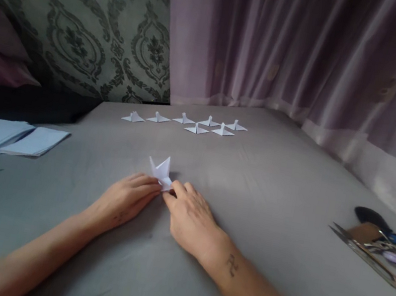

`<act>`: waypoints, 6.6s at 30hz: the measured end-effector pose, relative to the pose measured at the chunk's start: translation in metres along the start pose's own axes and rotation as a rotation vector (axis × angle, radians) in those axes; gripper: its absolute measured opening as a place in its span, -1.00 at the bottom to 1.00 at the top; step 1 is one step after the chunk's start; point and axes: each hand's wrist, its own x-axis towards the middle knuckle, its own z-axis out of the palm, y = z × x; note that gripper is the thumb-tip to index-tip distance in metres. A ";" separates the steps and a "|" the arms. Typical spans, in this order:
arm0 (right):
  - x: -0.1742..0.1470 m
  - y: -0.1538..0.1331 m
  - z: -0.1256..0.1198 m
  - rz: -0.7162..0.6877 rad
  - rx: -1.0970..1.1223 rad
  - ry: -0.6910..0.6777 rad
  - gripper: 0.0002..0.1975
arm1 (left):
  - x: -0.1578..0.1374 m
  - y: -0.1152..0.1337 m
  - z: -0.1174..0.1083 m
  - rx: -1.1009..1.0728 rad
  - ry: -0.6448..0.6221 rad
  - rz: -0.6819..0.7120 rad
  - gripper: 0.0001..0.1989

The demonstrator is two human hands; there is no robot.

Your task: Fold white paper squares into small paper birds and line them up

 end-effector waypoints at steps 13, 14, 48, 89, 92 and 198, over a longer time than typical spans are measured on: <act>0.010 0.022 -0.005 0.315 0.503 0.100 -0.75 | -0.001 -0.001 -0.003 0.038 -0.134 0.085 -0.66; 0.011 0.022 -0.004 0.315 0.505 0.101 -0.75 | -0.001 -0.002 -0.003 0.039 -0.144 0.090 -0.65; 0.005 0.004 0.006 0.007 -0.367 0.241 -0.80 | -0.008 -0.004 -0.011 0.187 0.044 0.055 -0.80; 0.019 0.013 -0.002 0.405 1.006 0.086 -0.76 | 0.006 -0.002 -0.012 -1.343 0.299 -0.810 -0.45; 0.017 0.009 -0.004 0.289 1.114 0.033 -0.75 | 0.008 0.005 -0.018 -1.522 0.286 -0.801 -0.52; 0.025 -0.009 -0.007 0.407 1.906 0.423 -0.82 | 0.011 0.021 -0.015 -1.535 0.265 -0.749 -0.78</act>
